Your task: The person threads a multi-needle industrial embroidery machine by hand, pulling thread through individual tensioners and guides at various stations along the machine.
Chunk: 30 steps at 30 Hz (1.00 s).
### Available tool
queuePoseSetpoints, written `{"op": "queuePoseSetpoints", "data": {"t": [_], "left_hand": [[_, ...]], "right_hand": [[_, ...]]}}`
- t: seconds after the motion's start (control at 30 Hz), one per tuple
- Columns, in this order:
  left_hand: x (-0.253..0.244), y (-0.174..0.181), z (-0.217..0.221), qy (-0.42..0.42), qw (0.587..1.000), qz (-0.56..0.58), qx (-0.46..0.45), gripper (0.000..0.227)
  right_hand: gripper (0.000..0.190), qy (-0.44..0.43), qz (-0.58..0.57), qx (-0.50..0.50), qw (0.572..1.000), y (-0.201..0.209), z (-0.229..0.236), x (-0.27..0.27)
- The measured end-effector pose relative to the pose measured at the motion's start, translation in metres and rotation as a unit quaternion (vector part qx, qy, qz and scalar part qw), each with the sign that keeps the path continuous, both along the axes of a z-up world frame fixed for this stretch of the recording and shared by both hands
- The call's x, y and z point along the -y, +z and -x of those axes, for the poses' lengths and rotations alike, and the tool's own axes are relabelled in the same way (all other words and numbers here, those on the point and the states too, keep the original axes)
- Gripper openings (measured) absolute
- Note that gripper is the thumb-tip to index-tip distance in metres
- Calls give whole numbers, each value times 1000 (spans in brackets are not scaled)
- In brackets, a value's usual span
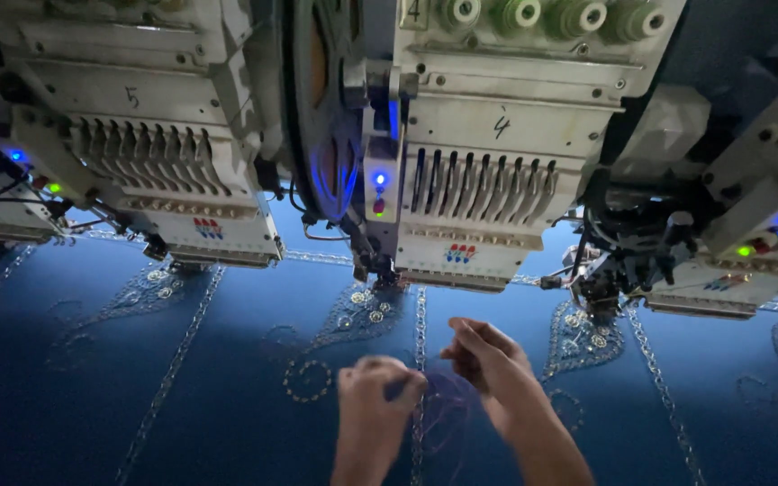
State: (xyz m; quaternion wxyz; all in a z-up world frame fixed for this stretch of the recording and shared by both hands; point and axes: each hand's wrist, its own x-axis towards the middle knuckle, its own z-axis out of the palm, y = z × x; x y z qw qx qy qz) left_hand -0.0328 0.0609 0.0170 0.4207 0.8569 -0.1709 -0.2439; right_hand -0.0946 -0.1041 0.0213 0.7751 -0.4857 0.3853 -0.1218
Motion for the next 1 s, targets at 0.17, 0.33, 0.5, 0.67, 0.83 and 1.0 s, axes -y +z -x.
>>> {"op": "queuePoseSetpoints", "data": {"t": [0.17,0.33,0.5,0.67,0.83,1.0], "left_hand": [[-9,-13,5,133,954,247,-104,21],[-3,12,24,193,926,184,-267,24],[-11,-17,41,-101,985,128,-63,12],[-16,1,42,-192,977,51,-82,18],[-9,-8,42,-197,967,70,147,23],[-9,-3,50,-180,973,50,136,22]], "right_hand": [[16,5,-110,-43,993,-14,30,-36],[8,-36,-133,2,990,-16,47,-50],[16,-28,-55,-20,998,4,45,-42],[13,-16,-64,53,996,-6,39,-27],[11,-5,-92,53,994,-9,42,-35],[10,9,-57,35,998,-12,44,-34]]}}
